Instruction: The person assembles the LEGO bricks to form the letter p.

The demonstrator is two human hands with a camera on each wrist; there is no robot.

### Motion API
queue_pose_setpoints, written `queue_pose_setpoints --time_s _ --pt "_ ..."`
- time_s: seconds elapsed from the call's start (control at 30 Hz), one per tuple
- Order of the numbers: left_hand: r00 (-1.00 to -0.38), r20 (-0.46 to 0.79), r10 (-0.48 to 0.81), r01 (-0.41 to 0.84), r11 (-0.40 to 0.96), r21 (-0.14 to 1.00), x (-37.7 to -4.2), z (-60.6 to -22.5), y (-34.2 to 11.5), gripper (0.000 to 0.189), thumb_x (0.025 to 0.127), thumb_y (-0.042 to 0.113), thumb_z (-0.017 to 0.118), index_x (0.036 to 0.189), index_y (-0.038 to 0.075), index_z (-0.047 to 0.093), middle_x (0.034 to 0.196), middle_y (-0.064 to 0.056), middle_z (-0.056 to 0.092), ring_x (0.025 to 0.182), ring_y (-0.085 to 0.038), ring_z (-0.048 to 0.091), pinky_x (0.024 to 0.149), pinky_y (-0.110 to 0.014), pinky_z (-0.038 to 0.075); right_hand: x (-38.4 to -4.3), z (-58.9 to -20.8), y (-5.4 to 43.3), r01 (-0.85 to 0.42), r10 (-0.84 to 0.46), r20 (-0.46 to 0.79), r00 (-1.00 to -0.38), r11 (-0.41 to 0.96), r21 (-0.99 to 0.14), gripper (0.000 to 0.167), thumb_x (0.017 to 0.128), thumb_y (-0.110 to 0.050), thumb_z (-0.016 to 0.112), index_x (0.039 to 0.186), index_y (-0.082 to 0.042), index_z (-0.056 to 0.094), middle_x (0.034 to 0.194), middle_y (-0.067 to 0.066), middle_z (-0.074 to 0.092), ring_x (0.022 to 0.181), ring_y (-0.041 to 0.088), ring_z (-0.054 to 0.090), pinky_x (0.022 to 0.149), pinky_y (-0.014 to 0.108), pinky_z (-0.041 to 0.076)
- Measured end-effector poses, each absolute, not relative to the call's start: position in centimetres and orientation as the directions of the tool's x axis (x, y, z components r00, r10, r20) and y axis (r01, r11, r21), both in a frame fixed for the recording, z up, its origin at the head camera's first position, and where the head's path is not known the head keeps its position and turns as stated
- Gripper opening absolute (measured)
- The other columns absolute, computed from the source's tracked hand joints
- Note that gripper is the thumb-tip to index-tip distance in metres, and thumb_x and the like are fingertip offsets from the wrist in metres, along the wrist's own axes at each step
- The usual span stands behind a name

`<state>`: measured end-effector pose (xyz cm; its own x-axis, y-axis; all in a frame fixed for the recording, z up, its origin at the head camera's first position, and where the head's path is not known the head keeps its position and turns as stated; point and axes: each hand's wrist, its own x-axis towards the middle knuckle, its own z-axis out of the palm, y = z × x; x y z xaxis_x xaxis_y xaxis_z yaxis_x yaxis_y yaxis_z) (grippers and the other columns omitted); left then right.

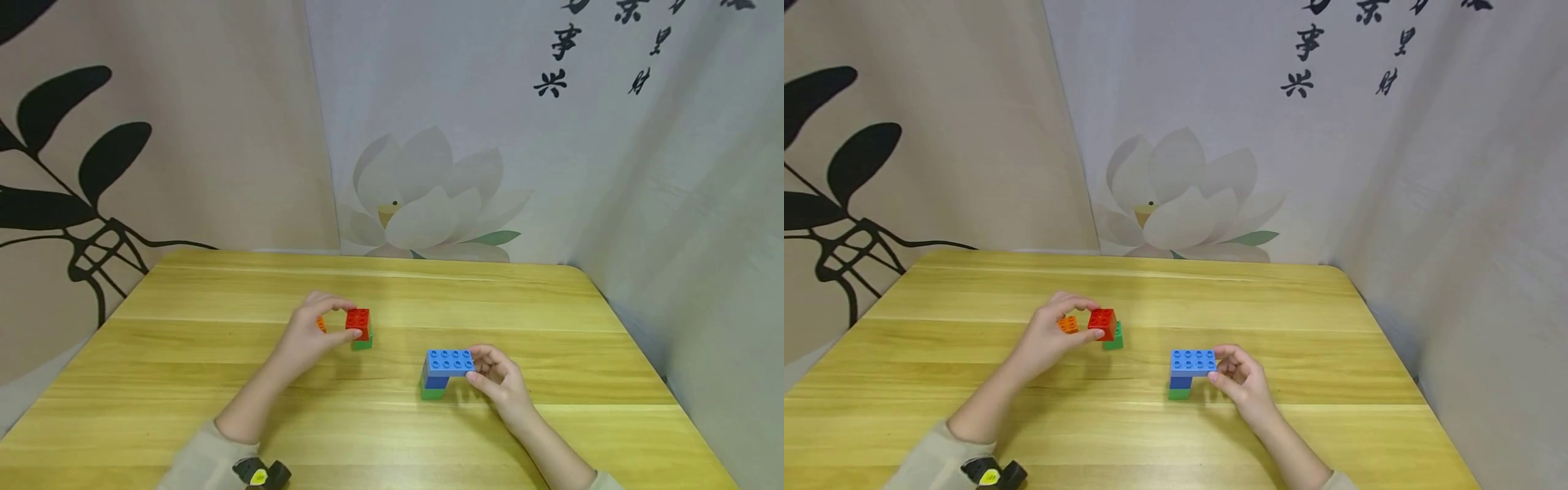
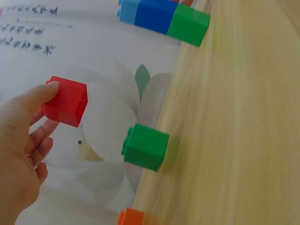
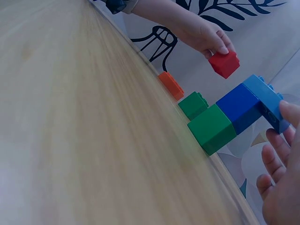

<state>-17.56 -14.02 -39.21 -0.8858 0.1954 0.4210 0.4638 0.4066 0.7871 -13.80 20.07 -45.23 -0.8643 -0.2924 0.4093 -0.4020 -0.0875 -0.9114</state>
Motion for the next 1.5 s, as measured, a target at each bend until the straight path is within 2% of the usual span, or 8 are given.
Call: queue_pose_setpoints --time_s 0.27,0.77,1.27,1.5 --pt "-0.881 0.43 0.2 0.474 0.393 0.788 -16.6 -38.5 -12.0 0.04 0.07 0.016 0.087 0.107 0.015 0.071 0.108 0.009 0.064 0.105 -0.013 0.05 0.092 -0.043 0.042 -13.8 -45.4 20.2 -0.408 -0.289 0.413 -0.864 -0.08 -0.91 0.028 0.087 0.011 0.055 0.114 0.016 0.049 0.099 0.011 0.063 0.083 0.02 0.058 0.073 0.024 0.049" --pt "-0.854 0.448 0.266 0.519 0.369 0.771 -15.8 -37.7 -8.5 0.035 0.072 0.016 0.086 0.104 0.015 0.072 0.105 0.012 0.063 0.105 -0.012 0.049 0.09 -0.046 0.045 -13.8 -45.4 20.0 -0.389 -0.279 0.396 -0.875 -0.084 -0.917 0.028 0.087 0.011 0.056 0.113 0.016 0.049 0.098 0.009 0.063 0.082 0.018 0.058 0.073 0.024 0.049" --pt "-0.821 0.482 0.306 0.567 0.331 0.754 -15.8 -37.9 -6.0 0.035 0.072 0.021 0.085 0.104 0.017 0.072 0.103 0.015 0.063 0.102 -0.009 0.049 0.088 -0.04 0.045 -13.7 -45.2 20.0 -0.387 -0.287 0.395 -0.873 -0.088 -0.918 0.028 0.087 0.011 0.055 0.114 0.016 0.049 0.098 0.008 0.064 0.084 0.016 0.058 0.074 0.024 0.05" --pt "-0.824 0.476 0.307 0.559 0.308 0.77 -15.8 -37.8 -4.6 0.034 0.072 0.021 0.086 0.103 0.018 0.072 0.102 0.018 0.062 0.102 -0.008 0.047 0.085 -0.038 0.045 -13.6 -45.1 19.9 -0.4 -0.277 0.405 -0.872 -0.076 -0.913 0.028 0.087 0.012 0.055 0.113 0.017 0.049 0.098 0.007 0.064 0.083 0.016 0.058 0.074 0.024 0.049"
